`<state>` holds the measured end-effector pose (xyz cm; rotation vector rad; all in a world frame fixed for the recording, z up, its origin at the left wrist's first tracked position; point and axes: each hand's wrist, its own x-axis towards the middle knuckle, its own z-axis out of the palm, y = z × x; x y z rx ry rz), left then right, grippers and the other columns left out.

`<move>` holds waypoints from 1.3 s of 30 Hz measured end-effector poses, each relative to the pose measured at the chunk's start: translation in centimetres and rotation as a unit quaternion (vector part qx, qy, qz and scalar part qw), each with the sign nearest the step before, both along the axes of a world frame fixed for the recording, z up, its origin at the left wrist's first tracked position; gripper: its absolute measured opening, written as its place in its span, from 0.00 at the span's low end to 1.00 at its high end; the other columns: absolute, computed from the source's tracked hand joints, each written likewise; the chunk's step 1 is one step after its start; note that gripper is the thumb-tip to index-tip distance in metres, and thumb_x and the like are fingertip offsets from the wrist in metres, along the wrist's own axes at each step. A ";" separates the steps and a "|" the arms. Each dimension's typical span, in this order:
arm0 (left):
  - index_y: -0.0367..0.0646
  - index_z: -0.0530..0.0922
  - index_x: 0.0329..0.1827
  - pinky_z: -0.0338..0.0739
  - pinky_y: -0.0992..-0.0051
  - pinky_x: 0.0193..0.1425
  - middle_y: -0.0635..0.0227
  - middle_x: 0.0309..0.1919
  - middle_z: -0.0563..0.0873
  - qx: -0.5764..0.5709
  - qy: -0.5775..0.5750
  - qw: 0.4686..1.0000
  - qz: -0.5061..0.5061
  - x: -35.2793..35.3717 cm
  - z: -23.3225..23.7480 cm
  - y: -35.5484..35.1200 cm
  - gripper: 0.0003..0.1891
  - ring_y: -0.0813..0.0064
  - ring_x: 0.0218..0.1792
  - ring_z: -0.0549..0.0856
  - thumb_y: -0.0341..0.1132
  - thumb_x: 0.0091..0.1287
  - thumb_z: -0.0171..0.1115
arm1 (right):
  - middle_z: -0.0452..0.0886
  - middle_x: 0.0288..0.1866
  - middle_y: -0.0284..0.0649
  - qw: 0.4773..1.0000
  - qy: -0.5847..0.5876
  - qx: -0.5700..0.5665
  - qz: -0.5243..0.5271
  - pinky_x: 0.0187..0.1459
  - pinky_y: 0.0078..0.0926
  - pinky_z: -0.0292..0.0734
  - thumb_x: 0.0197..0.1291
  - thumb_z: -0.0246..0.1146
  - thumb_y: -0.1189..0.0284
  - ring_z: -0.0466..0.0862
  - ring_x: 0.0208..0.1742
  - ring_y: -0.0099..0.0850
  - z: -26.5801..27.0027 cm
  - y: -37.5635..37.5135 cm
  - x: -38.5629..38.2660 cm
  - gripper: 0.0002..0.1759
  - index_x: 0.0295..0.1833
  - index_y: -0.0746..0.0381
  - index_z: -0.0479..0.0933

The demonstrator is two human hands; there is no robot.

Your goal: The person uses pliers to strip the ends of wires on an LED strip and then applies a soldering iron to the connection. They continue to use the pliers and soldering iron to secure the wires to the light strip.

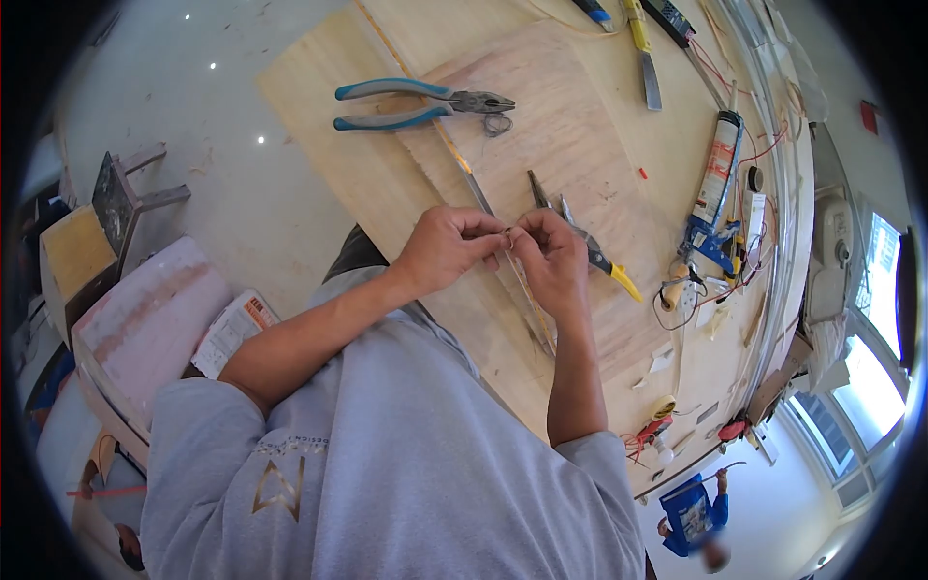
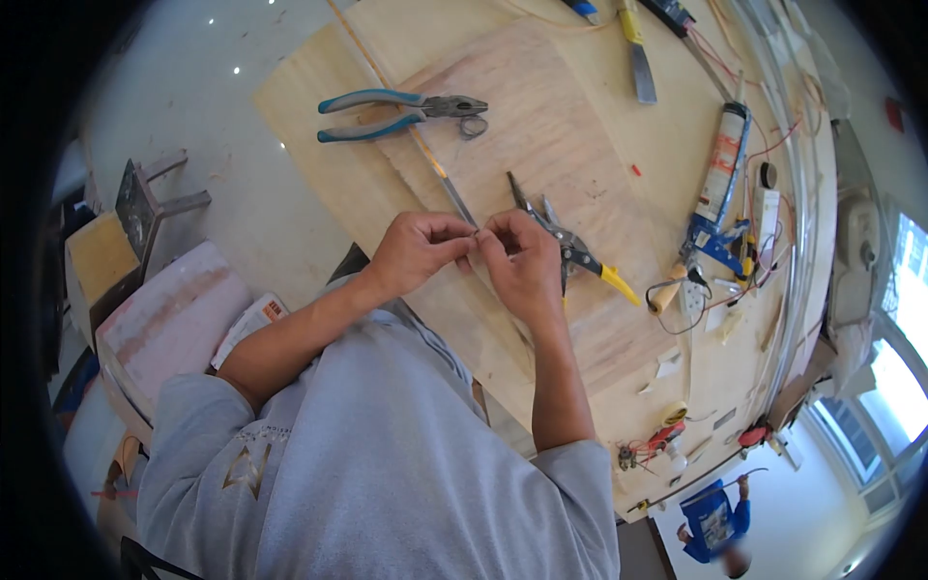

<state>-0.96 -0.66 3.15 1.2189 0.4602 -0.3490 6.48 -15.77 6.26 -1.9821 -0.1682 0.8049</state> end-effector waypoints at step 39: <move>0.36 0.83 0.43 0.73 0.83 0.30 0.69 0.31 0.85 0.004 0.045 0.987 0.157 0.1 -1.6 2.4 0.10 0.83 0.30 0.81 0.33 0.64 0.65 | 0.82 0.36 0.46 0.986 -0.152 0.014 0.059 0.41 0.30 0.77 0.55 0.64 0.77 0.83 0.36 0.38 -2.3 3.5 -0.9 0.09 0.42 0.66 0.78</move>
